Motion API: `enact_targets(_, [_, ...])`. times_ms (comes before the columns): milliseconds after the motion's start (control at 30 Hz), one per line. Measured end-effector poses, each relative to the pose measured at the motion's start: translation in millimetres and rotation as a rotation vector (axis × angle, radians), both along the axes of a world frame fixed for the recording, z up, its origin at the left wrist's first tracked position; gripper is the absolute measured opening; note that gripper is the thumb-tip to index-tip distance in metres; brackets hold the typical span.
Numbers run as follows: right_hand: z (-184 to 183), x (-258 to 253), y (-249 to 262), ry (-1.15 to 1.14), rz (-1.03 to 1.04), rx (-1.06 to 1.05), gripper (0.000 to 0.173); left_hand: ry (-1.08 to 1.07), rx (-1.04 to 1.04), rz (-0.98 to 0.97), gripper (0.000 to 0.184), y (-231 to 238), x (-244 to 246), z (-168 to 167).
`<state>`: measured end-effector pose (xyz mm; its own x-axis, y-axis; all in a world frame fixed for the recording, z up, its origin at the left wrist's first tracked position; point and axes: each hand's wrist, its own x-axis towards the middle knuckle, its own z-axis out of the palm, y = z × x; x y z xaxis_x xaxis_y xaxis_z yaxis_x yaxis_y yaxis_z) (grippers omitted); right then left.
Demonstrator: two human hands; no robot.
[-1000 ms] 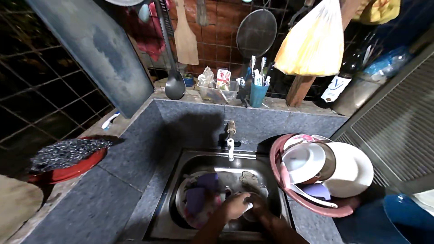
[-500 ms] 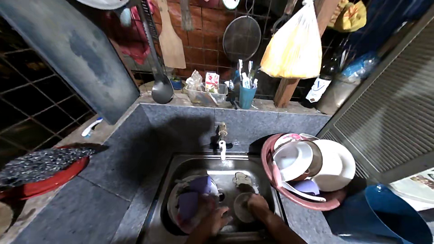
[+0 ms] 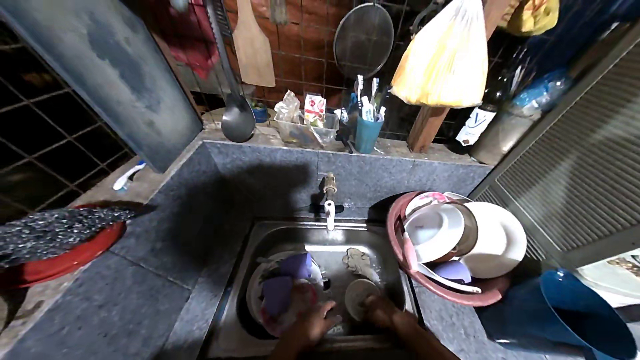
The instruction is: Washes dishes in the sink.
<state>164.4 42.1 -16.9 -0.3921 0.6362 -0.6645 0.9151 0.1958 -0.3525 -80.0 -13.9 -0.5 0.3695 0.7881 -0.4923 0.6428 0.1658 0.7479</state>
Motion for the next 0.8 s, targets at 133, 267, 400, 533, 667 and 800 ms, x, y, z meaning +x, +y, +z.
enact_targets(133, [16, -13, 13, -0.118, -0.061, 0.152, 0.04, -0.011, 0.043, 0.008, 0.052, -5, -6, 0])
enact_targets(267, [25, -21, 25, -0.12, -0.228, 0.172, 0.052, 0.012, 0.071, -0.01, 0.053, -3, -1, 2])
enact_targets(400, [13, -19, 31, 0.097, -0.391, 0.16, 0.048, -0.086, 0.05, 0.0, 0.052, -4, 3, -1])
enact_targets(533, [6, -16, 29, 0.299, -0.264, 0.024, 0.061, -0.106, 0.038, -0.008, 0.053, -5, 3, -1])
enact_targets(667, [-1, -21, 24, 0.128, -0.198, 0.142, 0.048, -0.116, 0.035, -0.015, 0.053, -8, 3, 4])
enact_targets(800, [-1, -29, 24, -0.069, -0.25, 0.167, 0.041, -0.158, 0.077, -0.009, 0.052, -18, 1, 1])
